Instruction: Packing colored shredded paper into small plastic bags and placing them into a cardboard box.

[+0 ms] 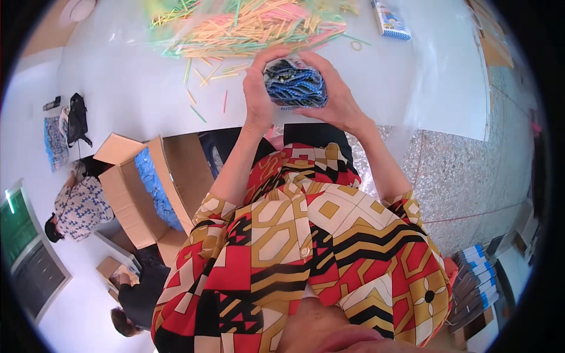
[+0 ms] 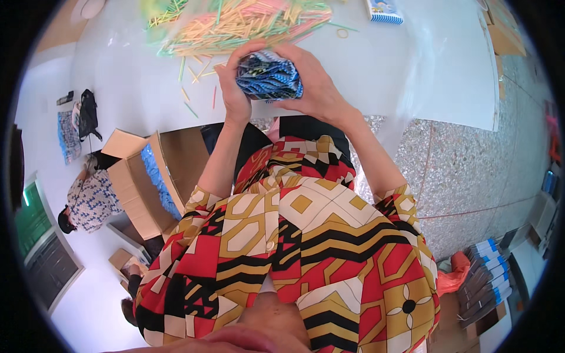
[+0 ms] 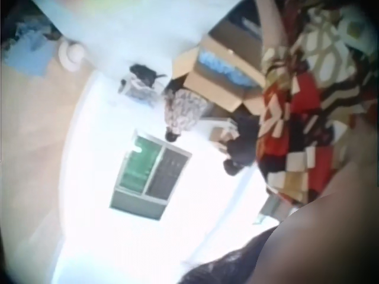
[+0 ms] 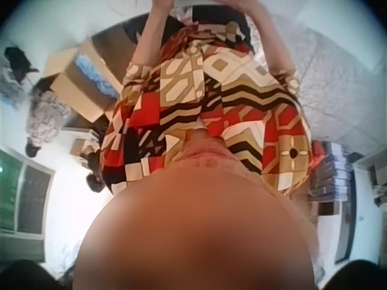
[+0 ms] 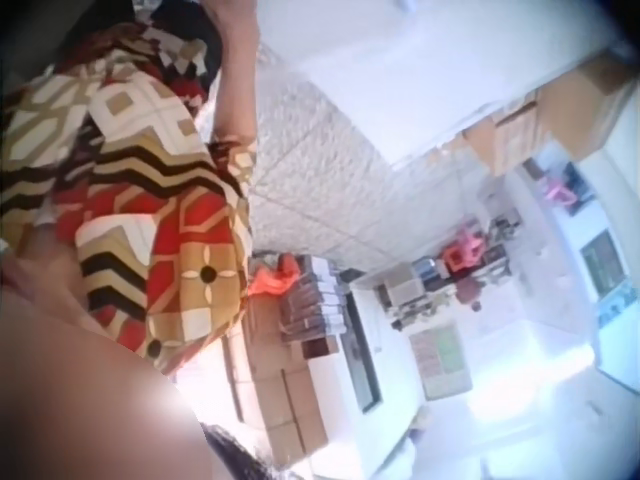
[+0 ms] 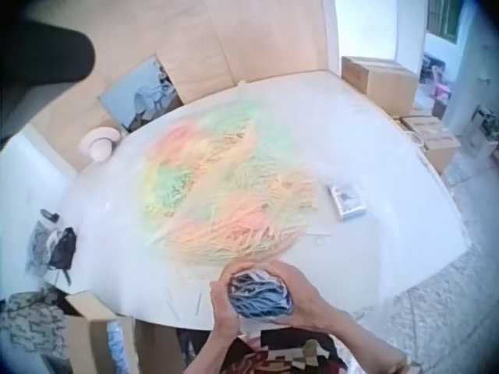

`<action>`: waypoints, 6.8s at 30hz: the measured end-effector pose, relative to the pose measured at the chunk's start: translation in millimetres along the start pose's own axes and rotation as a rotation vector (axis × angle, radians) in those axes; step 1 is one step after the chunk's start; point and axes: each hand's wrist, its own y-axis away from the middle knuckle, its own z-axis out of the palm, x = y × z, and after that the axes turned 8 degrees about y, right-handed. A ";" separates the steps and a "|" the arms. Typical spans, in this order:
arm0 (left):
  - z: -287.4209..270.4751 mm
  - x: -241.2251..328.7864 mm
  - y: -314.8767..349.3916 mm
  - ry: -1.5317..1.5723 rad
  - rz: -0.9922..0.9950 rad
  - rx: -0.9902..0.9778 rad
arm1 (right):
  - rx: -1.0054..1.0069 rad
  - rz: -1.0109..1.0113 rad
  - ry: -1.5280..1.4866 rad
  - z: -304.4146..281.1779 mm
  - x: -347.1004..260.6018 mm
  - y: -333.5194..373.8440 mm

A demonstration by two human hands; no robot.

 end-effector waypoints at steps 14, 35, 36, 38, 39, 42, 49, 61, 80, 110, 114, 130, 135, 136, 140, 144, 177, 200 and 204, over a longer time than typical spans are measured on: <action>4.7 9.9 0.0 0.188 -0.152 0.182 | 0.043 -0.076 -0.098 2.6 -5.4 -7.4; -19.3 -31.6 23.1 0.150 -0.106 0.141 | 0.023 0.080 0.010 16.9 3.2 -10.9; -17.0 -31.4 24.0 0.166 -0.070 0.093 | -0.007 0.182 -0.083 15.5 10.1 -5.7; -9.2 -28.5 17.3 0.292 -0.046 -0.032 | -0.030 0.360 -0.356 11.5 19.5 -1.6; -7.0 -24.0 17.0 0.401 -0.057 -0.107 | -0.026 0.446 -0.544 10.7 18.0 0.0; -13.8 -9.8 16.9 0.113 -0.099 -0.160 | -0.095 0.475 -0.400 3.0 7.1 -5.4; -25.6 0.7 4.3 -0.297 0.005 -0.138 | -0.022 0.407 -0.158 13.8 12.6 -10.9; -196.5 144.2 82.6 -0.381 -0.024 0.220 | -0.459 -0.111 -0.111 146.7 -161.5 -112.1; -364.8 106.9 386.2 -0.318 -0.679 0.760 | -0.752 -0.380 0.050 246.4 -173.3 -107.7; -321.6 65.8 354.0 -1.984 -0.445 -0.719 | -0.798 -0.075 0.055 170.7 -136.6 -78.8; -346.4 86.6 375.1 -1.957 -0.399 -0.681 | -0.801 -0.049 0.016 168.0 -132.1 -75.7; -361.0 81.2 380.0 -1.886 -0.184 -0.710 | -0.784 -0.042 -0.036 164.1 -124.2 -64.0; -344.1 74.4 351.2 -1.874 -0.282 -0.733 | -0.660 -0.053 0.040 125.1 -114.3 -62.4; -332.3 80.5 347.4 -1.852 -0.253 -0.713 | -0.658 -0.055 0.043 112.4 -111.1 -60.3; -330.1 90.3 363.9 -1.537 -0.099 -0.563 | -0.515 -0.013 -0.010 74.8 -89.8 -67.7; -319.3 117.4 315.7 -1.723 -0.202 -0.264 | -0.127 0.113 0.110 -22.7 -46.2 -67.8; 40.4 46.9 21.5 0.118 -0.500 -0.278 | 0.149 0.573 -0.097 -163.9 -14.5 2.2; -7.5 63.1 40.2 0.694 -0.553 0.122 | -0.511 -0.154 0.228 -44.6 -87.5 -29.5; -17.5 52.3 43.7 0.885 -0.592 0.183 | -0.560 0.120 0.008 -28.5 -89.3 -21.5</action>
